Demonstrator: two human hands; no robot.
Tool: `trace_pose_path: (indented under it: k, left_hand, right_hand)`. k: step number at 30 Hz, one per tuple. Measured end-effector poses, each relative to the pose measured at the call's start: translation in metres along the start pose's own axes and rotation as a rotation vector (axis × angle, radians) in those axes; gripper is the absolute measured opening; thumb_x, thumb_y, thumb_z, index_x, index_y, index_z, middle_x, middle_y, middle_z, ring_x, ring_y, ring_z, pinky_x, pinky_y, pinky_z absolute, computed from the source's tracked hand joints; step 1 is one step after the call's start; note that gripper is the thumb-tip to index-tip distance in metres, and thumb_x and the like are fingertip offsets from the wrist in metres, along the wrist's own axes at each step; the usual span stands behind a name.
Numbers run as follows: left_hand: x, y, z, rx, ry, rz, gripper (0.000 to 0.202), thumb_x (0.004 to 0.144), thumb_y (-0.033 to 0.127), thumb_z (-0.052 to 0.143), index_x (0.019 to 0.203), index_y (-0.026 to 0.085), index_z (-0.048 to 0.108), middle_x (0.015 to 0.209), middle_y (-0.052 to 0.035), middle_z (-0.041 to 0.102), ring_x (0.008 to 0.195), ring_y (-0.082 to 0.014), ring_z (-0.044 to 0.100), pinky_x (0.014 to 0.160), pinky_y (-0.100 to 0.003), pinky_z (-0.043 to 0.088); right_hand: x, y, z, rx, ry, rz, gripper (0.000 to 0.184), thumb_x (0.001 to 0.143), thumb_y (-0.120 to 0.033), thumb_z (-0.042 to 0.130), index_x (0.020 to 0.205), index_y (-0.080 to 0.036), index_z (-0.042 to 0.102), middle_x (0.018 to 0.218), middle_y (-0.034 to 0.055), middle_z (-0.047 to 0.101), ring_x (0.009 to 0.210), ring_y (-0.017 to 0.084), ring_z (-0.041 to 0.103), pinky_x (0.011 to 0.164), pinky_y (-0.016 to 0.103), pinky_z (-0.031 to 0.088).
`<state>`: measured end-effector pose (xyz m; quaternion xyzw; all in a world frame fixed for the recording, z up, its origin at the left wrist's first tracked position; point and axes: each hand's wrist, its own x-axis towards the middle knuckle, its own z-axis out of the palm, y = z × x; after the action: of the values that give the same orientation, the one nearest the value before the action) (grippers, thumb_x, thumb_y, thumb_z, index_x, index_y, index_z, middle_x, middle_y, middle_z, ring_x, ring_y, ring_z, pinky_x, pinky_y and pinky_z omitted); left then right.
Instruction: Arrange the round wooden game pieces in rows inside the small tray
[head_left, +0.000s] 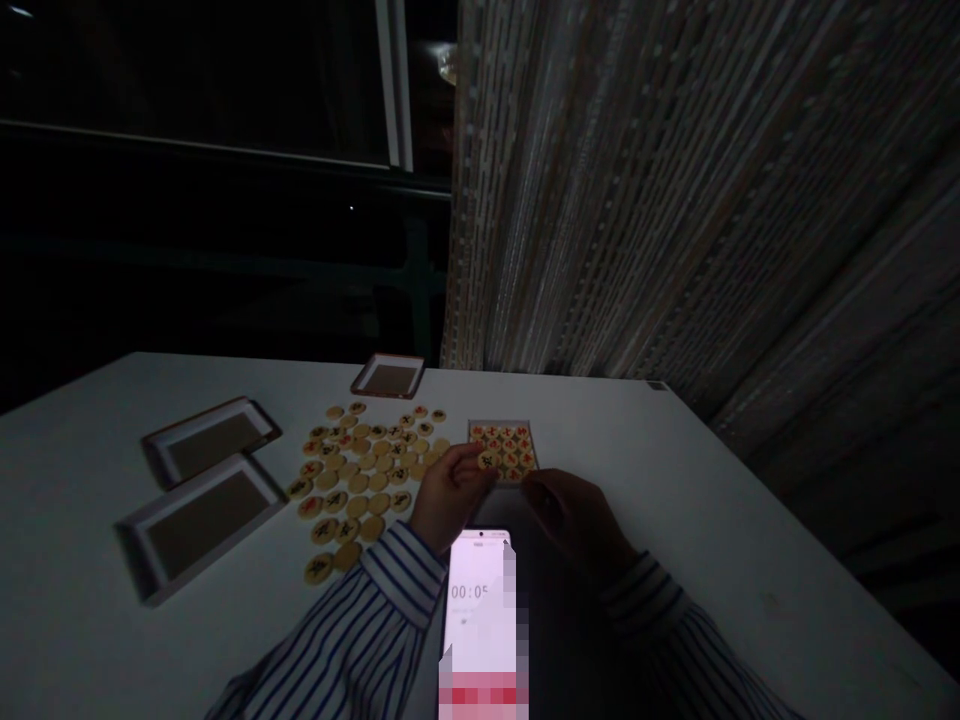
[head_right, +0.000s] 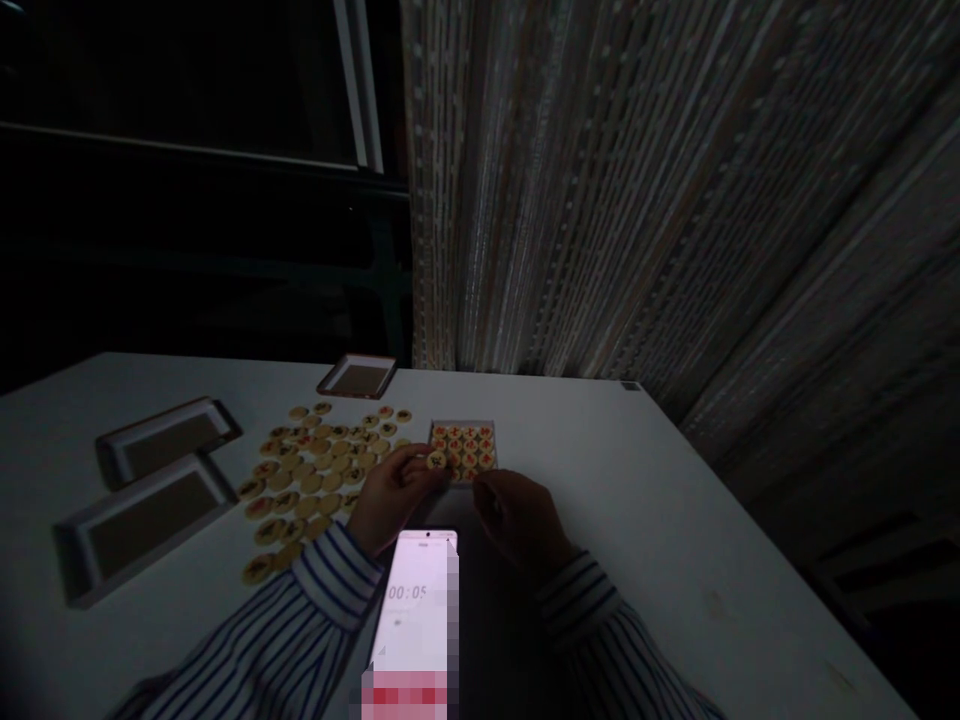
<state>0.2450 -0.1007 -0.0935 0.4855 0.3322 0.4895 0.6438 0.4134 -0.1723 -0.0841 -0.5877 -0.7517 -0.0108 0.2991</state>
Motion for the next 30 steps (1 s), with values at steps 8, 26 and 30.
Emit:
trace_pose_path:
  k: [8,26,30]
  left_hand:
    - [0.000,0.003,-0.005,0.144,-0.076,0.030,0.047,0.069,0.036,0.067,0.110,0.013,0.063,0.064,0.0001,0.061,0.060,-0.0120,0.058,0.053,-0.022,0.045]
    - [0.001,-0.004,-0.007,-0.029,-0.072,-0.033,0.042,0.059,0.037,0.075,0.092,0.012,0.063,0.086,-0.0090,0.071,0.081,-0.0197,0.067,0.078,-0.034,0.053]
    - [-0.003,0.003,-0.005,-0.033,-0.110,-0.053,0.040,0.062,0.037,0.074,0.093,0.013,0.065,0.091,-0.0094,0.072,0.086,-0.0218,0.067,0.081,-0.036,0.053]
  right_hand:
    - [0.034,-0.002,-0.004,0.114,0.071,-0.037,0.016,0.086,-0.024,0.048,0.084,-0.017,0.063,0.073,0.0031,0.063,0.066,0.012,0.058,0.062,0.024,0.045]
    - [0.030,-0.013,0.014,0.127,0.162,-0.275,0.025,0.087,-0.021,0.049,0.111,-0.017,0.055,0.103,0.0104,0.064,0.097,0.019,0.057,0.082,0.035,0.048]
    - [0.028,-0.013,0.014,0.140,0.139,-0.254,0.027,0.088,-0.022,0.049,0.114,-0.019,0.055,0.103,0.0092,0.064,0.096,0.019,0.057,0.082,0.035,0.048]
